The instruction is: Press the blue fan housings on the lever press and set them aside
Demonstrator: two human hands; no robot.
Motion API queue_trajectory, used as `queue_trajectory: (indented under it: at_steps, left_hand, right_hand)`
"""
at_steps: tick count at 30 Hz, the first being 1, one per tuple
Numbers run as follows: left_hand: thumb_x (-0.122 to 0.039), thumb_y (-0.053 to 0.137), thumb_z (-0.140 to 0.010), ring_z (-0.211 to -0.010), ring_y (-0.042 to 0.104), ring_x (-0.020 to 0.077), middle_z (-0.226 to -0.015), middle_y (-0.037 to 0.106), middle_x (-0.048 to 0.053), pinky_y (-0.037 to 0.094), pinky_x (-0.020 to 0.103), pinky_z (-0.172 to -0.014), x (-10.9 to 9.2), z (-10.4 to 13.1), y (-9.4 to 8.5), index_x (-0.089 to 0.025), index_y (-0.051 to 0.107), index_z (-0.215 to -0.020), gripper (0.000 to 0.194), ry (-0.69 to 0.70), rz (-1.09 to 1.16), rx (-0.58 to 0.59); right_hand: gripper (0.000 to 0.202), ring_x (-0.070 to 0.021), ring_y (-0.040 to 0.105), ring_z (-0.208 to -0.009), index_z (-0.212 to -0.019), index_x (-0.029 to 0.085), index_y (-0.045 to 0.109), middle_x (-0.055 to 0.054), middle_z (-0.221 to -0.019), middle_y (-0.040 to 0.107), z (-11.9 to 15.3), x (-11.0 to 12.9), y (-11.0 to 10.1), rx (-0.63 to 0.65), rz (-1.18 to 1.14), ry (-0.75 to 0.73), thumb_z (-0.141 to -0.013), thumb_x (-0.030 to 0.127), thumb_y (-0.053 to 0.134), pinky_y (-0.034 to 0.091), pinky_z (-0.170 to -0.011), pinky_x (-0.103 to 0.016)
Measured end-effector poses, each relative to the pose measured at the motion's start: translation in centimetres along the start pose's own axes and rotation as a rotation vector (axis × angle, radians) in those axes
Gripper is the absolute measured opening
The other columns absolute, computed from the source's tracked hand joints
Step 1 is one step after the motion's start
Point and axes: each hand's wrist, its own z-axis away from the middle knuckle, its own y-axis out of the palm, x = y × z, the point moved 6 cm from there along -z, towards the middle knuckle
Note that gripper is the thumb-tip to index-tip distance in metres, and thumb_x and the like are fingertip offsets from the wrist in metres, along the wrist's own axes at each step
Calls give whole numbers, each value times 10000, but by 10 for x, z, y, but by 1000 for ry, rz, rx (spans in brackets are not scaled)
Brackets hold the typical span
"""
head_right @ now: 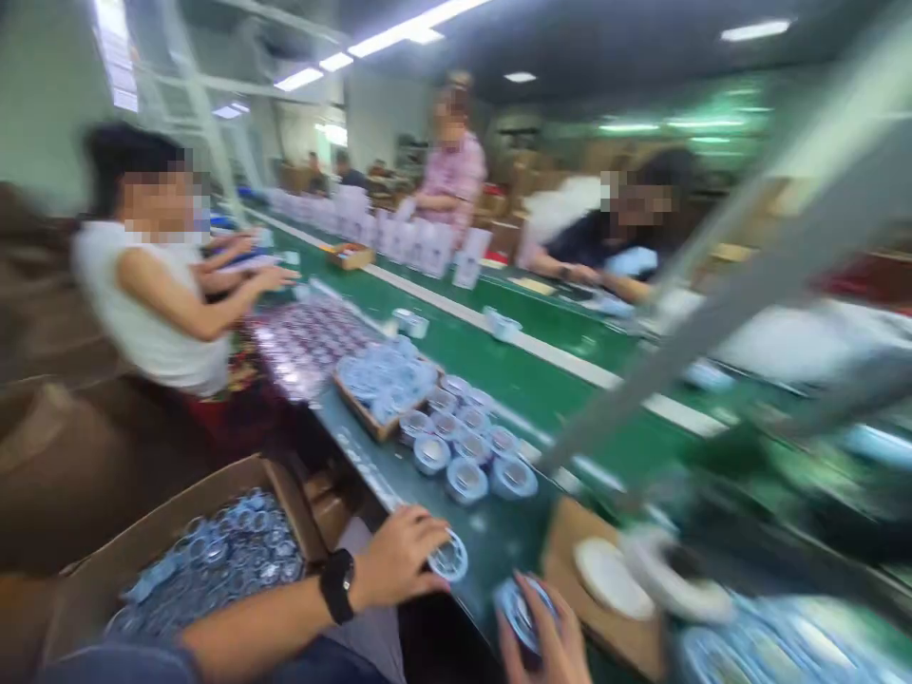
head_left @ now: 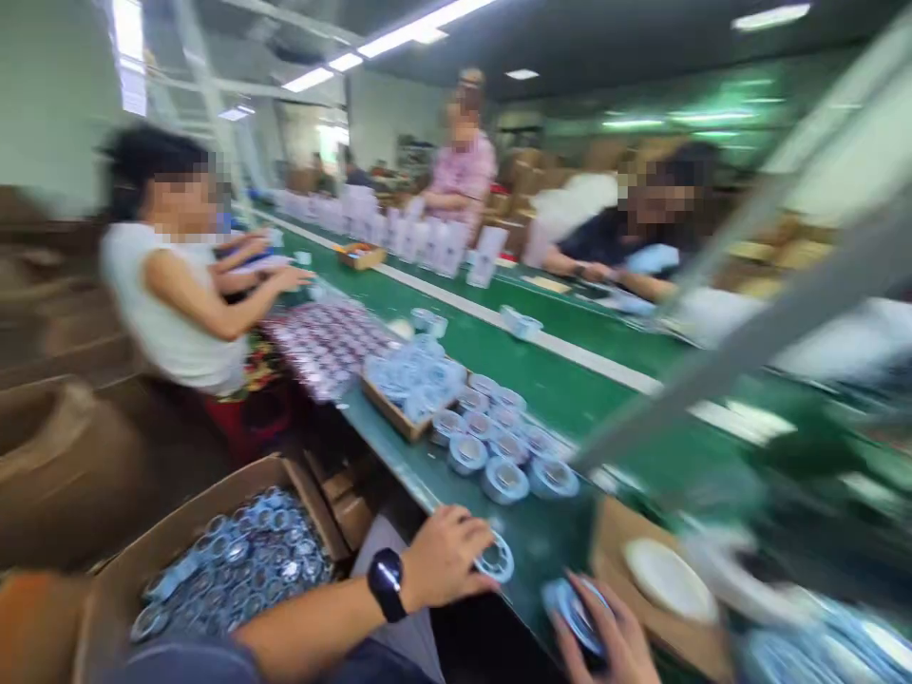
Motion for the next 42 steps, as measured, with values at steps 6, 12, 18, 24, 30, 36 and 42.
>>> queue_trajectory:
  at_steps: [6,12,18,24,30,36,42]
  left_hand:
    - [-428,680,-873,-1178,531,300,-1320,618,117,437,507,-1009,-8,-25,9,-205,495,-1376,580,3,173,72]
    - [-412,680,-854,-1240,499,316,-1389,547,143,442,496,-1012,-18,-41,4,-197,437,-1447,675,64,177,136]
    - [-242,619,-844,-1247,476,315,-1410,543,121,432,502,-1027,-17,-47,2,-237,309,-1524,747,64,199,153]
    - [-305,688,-825,-1317,426,355,-1492,473,134,397,550,-1057,-21,-48,10,-228,281,-1533,821,2,197,71]
    - [-298,647,-873,-1126,627,263,-1272,661,104,498,454,-992,-15,-65,1,-233,334,-1496,701,-153,561,21]
    - [-191,631,-829,-1246,572,274,-1374,606,88,471,448,-1068,-42,-68,-30,-262,382,-1489,709,100,484,130]
    - [-97,597,-792,-1241,571,247,-1323,629,68,471,440,-1073,-45,-63,-22,-269,304,-1521,804,-44,554,64]
  right_hand:
    - [277,-216,647,-1082,-1201,244,603,-108,-1224,589,34,16,-38,-141,-5,35,-942,325,551,599,-883,-337]
    - [381,-222,606,-1158,-1295,254,576,-120,-1302,521,44,16,-50,-112,-43,31,-916,243,546,569,-941,-338]
    - [408,-208,603,-1140,-1290,233,578,-122,-1265,531,38,14,-49,-101,-83,29,-885,200,556,561,-949,-321]
    - [411,-208,620,-1116,-1284,226,593,-125,-1247,560,37,13,-48,-118,-106,41,-875,192,570,569,-930,-320]
    - [573,-218,644,-1125,-1397,187,468,-128,-1234,621,28,21,-31,-269,-109,102,-850,191,637,579,-937,-333]
    - [665,-216,658,-1119,-1419,171,447,-127,-1251,629,6,33,-2,-318,-108,96,-769,92,567,587,-934,-342]
    - [651,-217,662,-1108,-1414,161,455,-133,-1255,629,5,35,2,-359,-105,106,-775,90,554,597,-918,-347]
